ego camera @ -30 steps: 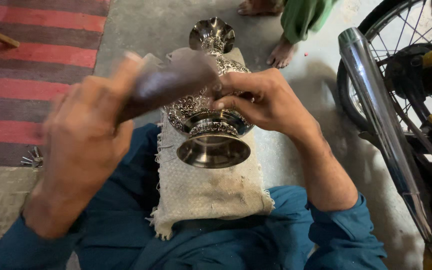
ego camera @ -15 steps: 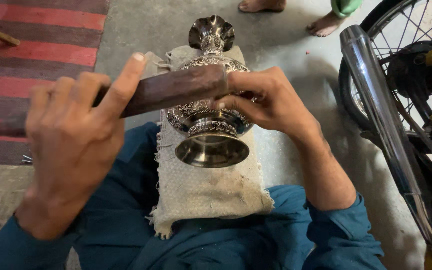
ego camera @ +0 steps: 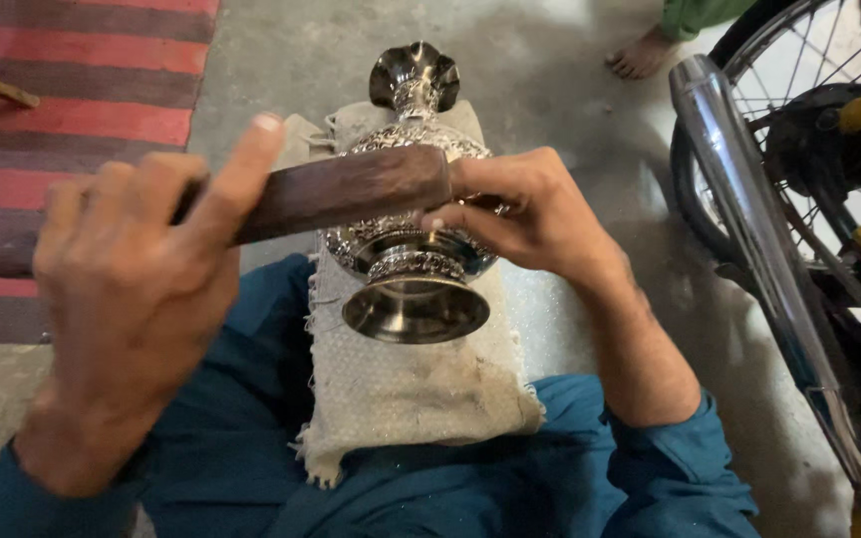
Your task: The person uses a hammer and a small metal punch to engrave a decorative pattern on a silver-colored metal vase. They repeatedly tap the punch against the vase surface to create a detailed design.
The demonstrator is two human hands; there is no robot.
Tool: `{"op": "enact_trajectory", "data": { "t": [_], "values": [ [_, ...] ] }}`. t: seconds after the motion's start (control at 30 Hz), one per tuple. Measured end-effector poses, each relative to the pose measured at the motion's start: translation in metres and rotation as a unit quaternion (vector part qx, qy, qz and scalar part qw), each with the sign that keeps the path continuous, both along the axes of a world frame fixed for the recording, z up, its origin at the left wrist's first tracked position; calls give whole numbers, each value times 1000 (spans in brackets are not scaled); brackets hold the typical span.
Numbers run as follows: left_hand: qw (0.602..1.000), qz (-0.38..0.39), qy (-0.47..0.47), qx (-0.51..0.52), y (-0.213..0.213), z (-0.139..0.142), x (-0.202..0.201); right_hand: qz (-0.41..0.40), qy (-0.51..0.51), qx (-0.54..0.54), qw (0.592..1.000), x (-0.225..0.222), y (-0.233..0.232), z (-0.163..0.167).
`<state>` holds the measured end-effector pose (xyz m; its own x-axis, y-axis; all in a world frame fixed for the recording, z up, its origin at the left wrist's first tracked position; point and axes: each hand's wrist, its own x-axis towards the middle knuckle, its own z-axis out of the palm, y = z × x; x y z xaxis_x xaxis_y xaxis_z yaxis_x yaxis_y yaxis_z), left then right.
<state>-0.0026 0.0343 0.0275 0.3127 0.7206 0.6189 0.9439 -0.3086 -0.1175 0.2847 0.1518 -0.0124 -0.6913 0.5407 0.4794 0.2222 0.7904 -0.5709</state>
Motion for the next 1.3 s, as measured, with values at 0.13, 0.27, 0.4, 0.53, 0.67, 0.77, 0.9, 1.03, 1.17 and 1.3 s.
{"op": "enact_trajectory", "data": {
  "t": [0.13,0.27,0.4,0.53,0.67,0.77,0.9,1.03,1.17,1.3],
  "values": [
    [1000,0,-7,-21,1,-1,1,10,38,0,999,2,-3,-2],
    [999,-14,-26,-18,5,3,2,33,43,-3,999,3,1,-8],
    [999,-3,32,-7,1,10,4,1,24,-34,999,5,2,-14],
    [993,-44,-98,-51,-1,14,7,16,55,3,998,7,1,-15],
    [992,27,118,31,0,15,8,10,52,-14,998,9,0,-16],
    [999,-27,-19,-36,-1,17,7,8,60,-39,997,9,-3,-17],
    [996,-9,88,34,1,19,8,22,71,1,997,8,-1,-17],
    [998,-9,65,-1,2,20,11,-5,84,-36,996,8,-5,-20],
    [997,8,80,7,2,20,9,3,86,-32,996,8,-2,-25],
    [999,4,41,-30,1,21,8,28,102,-40,994,12,-2,-28]
  ]
}}
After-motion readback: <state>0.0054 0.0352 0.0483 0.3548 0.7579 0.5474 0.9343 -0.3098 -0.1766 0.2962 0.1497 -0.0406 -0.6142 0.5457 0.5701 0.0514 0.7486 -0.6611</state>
